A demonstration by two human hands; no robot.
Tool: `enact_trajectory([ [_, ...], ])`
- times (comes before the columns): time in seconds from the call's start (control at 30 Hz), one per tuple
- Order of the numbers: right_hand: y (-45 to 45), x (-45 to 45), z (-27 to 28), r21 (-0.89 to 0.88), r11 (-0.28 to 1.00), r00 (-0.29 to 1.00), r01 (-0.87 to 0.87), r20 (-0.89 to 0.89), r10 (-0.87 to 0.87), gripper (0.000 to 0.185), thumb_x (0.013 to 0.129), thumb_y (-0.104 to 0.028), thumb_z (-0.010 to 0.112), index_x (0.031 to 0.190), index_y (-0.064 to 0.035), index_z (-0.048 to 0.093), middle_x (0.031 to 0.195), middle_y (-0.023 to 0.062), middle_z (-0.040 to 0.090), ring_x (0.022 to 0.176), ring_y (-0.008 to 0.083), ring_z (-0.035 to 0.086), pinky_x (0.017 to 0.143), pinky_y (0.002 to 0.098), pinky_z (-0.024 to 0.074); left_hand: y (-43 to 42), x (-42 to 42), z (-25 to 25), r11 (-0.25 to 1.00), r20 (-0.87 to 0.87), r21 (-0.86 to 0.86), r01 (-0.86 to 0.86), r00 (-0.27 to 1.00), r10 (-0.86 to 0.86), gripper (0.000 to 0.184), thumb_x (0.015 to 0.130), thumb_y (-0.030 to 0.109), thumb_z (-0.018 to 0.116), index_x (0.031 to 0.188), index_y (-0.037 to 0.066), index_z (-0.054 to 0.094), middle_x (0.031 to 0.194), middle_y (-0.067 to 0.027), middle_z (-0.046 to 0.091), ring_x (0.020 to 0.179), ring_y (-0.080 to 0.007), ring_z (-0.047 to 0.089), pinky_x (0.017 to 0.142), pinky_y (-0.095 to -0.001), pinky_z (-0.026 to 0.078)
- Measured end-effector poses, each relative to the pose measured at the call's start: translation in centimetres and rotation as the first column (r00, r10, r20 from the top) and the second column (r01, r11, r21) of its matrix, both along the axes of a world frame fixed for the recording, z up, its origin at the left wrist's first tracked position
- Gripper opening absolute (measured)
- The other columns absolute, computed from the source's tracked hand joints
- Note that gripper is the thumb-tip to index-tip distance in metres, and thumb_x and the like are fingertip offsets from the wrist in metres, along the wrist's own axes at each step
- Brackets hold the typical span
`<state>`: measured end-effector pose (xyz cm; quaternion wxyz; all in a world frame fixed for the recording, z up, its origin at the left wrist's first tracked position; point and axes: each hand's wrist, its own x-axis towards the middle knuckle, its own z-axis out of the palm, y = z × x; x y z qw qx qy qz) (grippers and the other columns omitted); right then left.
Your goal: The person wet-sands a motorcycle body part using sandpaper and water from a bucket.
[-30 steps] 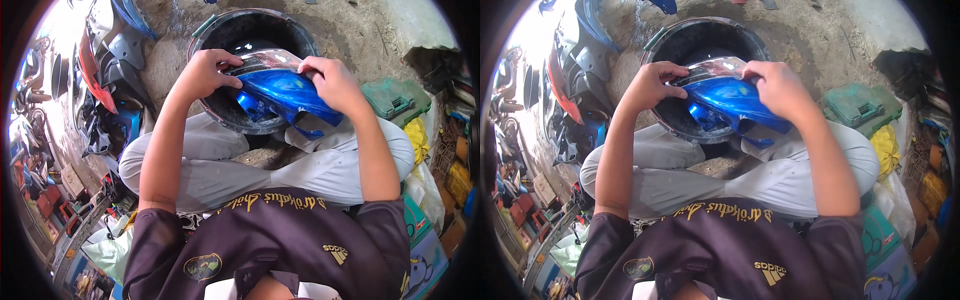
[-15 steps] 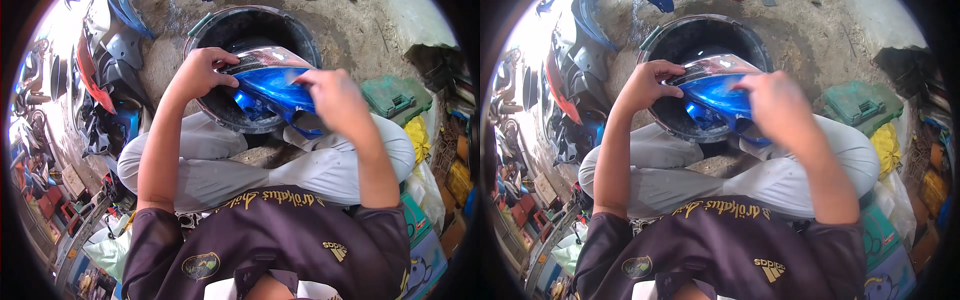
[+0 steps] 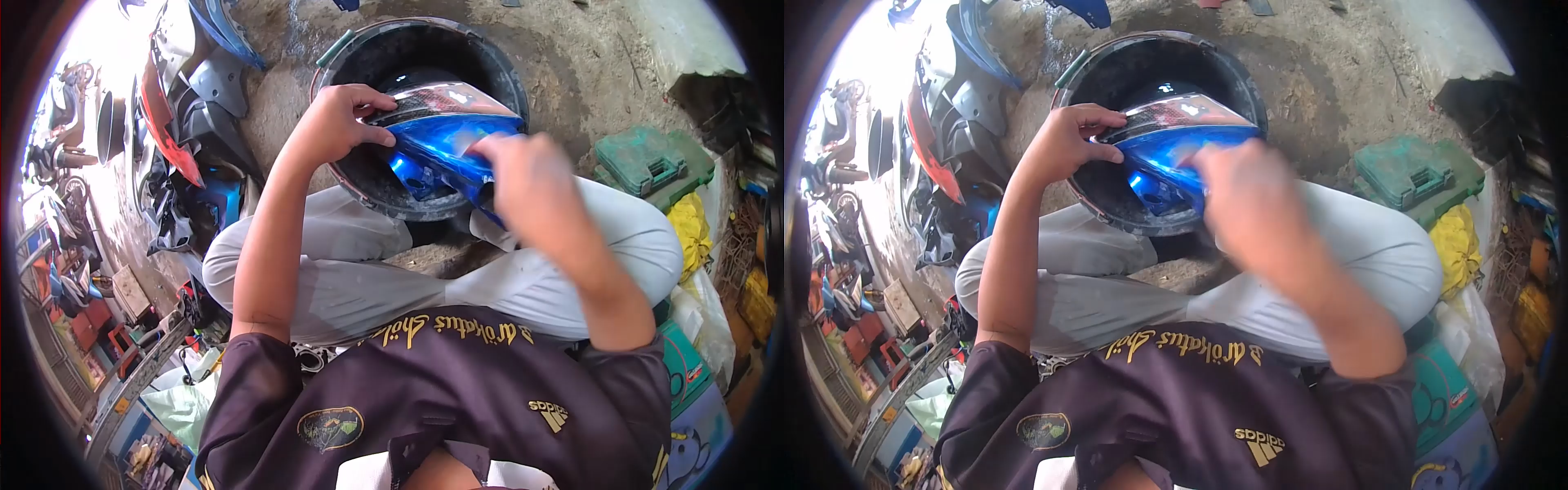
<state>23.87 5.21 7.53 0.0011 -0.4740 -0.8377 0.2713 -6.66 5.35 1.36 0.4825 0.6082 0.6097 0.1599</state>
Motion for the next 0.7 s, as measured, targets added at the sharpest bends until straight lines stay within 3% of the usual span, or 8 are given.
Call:
enact_trajectory([
  [0.03, 1.5, 0.6, -0.2, -0.126, 0.985, 0.991, 0.114, 0.083, -0.104, 0.016, 0.098, -0.009, 0.065, 0.107, 0.0012, 0.074, 0.109, 0.0211, 0.08, 0.111, 0.032, 0.075, 0.091, 0.0426, 0.062, 0.3, 0.1, 0.2, 1.0, -0.007, 0.009, 0.005, 1.0, -0.005, 0.056, 0.074, 0.004, 0.097, 0.127, -0.001, 0.079, 0.129, -0.0117, 0.078, 0.12, -0.0223, 0.073, 0.112, -0.0368, 0.055],
  [0.17, -2.0, -1.1, 2.5, 0.016, 0.996, 0.987, -0.083, 0.136, 0.08, 0.015, 0.096, -0.008, 0.068, 0.106, -0.0068, 0.079, 0.107, 0.0182, 0.082, 0.104, 0.0292, 0.079, 0.092, 0.0418, 0.063, 0.2, 0.1, 0.4, 1.0, 0.013, -0.003, -0.02, 1.0, 0.02, 0.057, 0.074, 0.003, 0.096, 0.128, 0.0, 0.079, 0.129, -0.0116, 0.078, 0.121, -0.0236, 0.073, 0.112, -0.0362, 0.055],
  [0.2, -3.3, -1.5, 2.2, 0.28, 0.946, 0.984, -0.164, -0.023, 0.178, 0.015, 0.096, -0.01, 0.068, 0.106, -0.0066, 0.079, 0.109, 0.0203, 0.082, 0.107, 0.0306, 0.079, 0.092, 0.0416, 0.0631, 0.3, 0.0, 0.1, 1.0, 0.018, 0.002, -0.018, 1.0, 0.018, 0.058, 0.073, 0.003, 0.096, 0.128, -0.001, 0.079, 0.129, -0.0114, 0.078, 0.12, -0.0238, 0.073, 0.112, -0.0363, 0.056],
  [0.3, 1.1, -0.5, 2.3, -0.26, 0.953, 0.981, 0.154, 0.159, -0.115, 0.015, 0.096, -0.011, 0.068, 0.103, 0.0, 0.077, 0.112, 0.0246, 0.08, 0.109, 0.0391, 0.078, 0.093, 0.0433, 0.0628, 0.2, 0.3, 0.7, 1.0, -0.021, 0.0, -0.004, 1.0, 0.004, 0.058, 0.072, 0.003, 0.096, 0.127, -0.002, 0.079, 0.13, -0.0119, 0.078, 0.12, -0.0241, 0.073, 0.111, -0.0363, 0.056],
  [0.47, -3.0, -0.6, 0.8, 0.211, 0.975, 0.987, -0.075, -0.121, 0.102, 0.025, 0.096, -0.007, 0.063, 0.113, -0.0006, 0.08, 0.095, 0.0298, 0.077, 0.091, 0.0401, 0.079, 0.088, 0.0509, 0.0634, 0.4, 0.1, 0.4, 1.0, -0.003, 0.012, -0.007, 1.0, 0.007, 0.057, 0.073, 0.005, 0.096, 0.127, -0.003, 0.078, 0.129, -0.0125, 0.078, 0.119, -0.0242, 0.074, 0.11, -0.0364, 0.056],
  [0.57, 1.5, 0.6, -0.7, -0.117, 0.986, 0.992, 0.118, -0.023, -0.121, 0.022, 0.096, -0.005, 0.062, 0.11, -0.0006, 0.078, 0.103, 0.0295, 0.077, 0.094, 0.0428, 0.077, 0.089, 0.0501, 0.0629, 0.5, 0.1, 0.4, 1.0, -0.012, 0.008, 0.01, 1.0, -0.01, 0.058, 0.073, 0.004, 0.096, 0.127, -0.002, 0.079, 0.129, -0.0124, 0.079, 0.118, -0.0242, 0.074, 0.11, -0.0368, 0.057],
  [0.6, 2.8, 0.3, -1.6, -0.13, 0.98, 0.987, 0.149, 0.072, -0.141, 0.022, 0.096, -0.006, 0.062, 0.11, -0.0038, 0.079, 0.102, 0.0287, 0.077, 0.094, 0.0426, 0.076, 0.087, 0.0503, 0.0627, 0.3, 0.1, 0.3, 1.0, 0.003, 0.012, 0.001, 1.0, -0.001, 0.058, 0.073, 0.004, 0.096, 0.127, -0.002, 0.079, 0.128, -0.0123, 0.079, 0.117, -0.0241, 0.074, 0.109, -0.0367, 0.057],
  [0.7, -1.1, -0.2, -0.6, 0.085, 0.996, 0.997, -0.017, -0.072, 0.023, 0.022, 0.096, -0.009, 0.064, 0.11, -0.0049, 0.081, 0.095, 0.0299, 0.077, 0.091, 0.0418, 0.078, 0.083, 0.0511, 0.063, 0.4, -0.1, 0.4, 1.0, 0.022, 0.027, -0.011, 1.0, 0.011, 0.058, 0.073, 0.005, 0.096, 0.128, -0.001, 0.079, 0.127, -0.0116, 0.079, 0.115, -0.0236, 0.074, 0.108, -0.0366, 0.057],
])
